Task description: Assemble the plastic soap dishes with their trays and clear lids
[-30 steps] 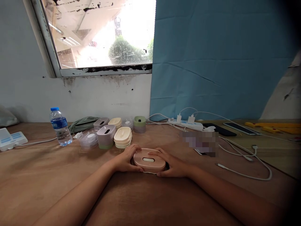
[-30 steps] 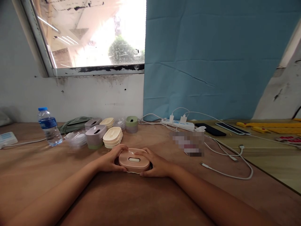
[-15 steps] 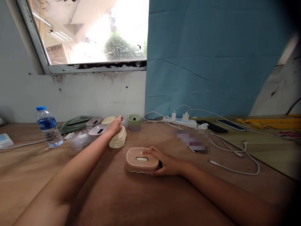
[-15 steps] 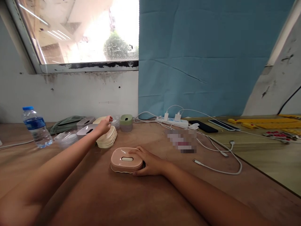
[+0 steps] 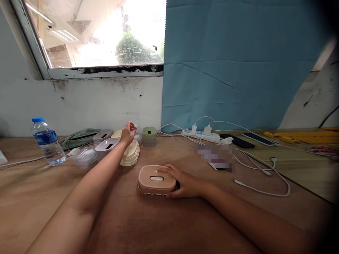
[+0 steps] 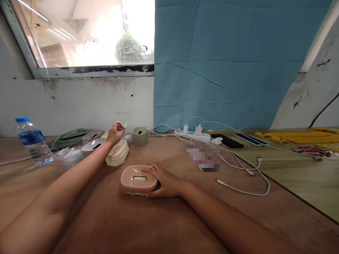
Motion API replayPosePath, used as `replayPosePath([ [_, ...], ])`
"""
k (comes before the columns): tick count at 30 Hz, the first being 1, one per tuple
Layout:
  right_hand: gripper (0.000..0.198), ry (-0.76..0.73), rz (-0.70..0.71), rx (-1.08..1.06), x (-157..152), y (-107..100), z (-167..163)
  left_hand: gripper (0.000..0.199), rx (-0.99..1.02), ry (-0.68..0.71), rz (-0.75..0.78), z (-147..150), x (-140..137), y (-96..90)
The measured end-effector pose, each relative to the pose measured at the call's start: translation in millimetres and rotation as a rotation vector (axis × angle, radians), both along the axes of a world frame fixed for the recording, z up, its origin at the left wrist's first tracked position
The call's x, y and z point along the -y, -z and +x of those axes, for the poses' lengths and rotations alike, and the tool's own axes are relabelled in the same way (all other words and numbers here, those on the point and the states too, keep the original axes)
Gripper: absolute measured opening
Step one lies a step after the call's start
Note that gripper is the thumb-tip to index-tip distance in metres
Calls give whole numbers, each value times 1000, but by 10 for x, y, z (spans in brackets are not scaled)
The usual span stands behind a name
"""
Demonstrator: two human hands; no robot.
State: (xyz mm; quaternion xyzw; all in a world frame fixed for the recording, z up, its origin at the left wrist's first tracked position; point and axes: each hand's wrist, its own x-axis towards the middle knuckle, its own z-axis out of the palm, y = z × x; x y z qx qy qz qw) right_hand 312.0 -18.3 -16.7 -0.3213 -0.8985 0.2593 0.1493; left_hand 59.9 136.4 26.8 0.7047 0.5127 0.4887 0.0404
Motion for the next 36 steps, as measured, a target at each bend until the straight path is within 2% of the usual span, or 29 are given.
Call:
replayPosePath([
  [2, 78, -3, -6, 0, -5, 8, 2, 19, 223, 136, 80, 26, 221, -88],
  [4, 80, 0, -7, -2, -15, 20, 7, 24, 547, 376, 120, 53, 520, -146],
  [6, 83, -6, 2, -5, -27, 38, 13, 29, 799, 575, 64, 64, 855, -160],
  [8, 84, -18, 17, -11, -37, 59, 22, 32, 962, 695, -67, 48, 1167, -125],
  [12, 91, 30, 35, -40, -44, 91, 41, 30, 1154, 756, -303, -24, 1535, 48],
  [15, 93, 128, 85, -145, -17, 60, 26, 29, 1277, 769, -409, -45, 1586, 171],
  [18, 80, 155, 91, -371, 71, -38, -52, 28, 1352, 793, -474, -24, 1578, 232],
  [21, 63, 170, -41, -605, 197, -147, -188, 27, 1372, 827, -485, 5, 1595, 245],
  [23, 60, 214, -188, -724, 265, -197, -279, 26, 1355, 858, -471, 29, 1624, 243],
  [27, 87, 302, -495, -869, 296, -255, -372, 25, 1185, 915, -384, 110, 1699, 254],
  [29, 100, 281, -573, -941, 260, -280, -373, 28, 1019, 936, -336, 157, 1734, 281],
  [32, 112, 231, -578, -1012, 187, -302, -370, 30, 790, 946, -287, 212, 1783, 353],
  [36, 123, 275, -438, -952, 167, -246, -453, 30, 588, 867, -255, 253, 1853, 458],
])
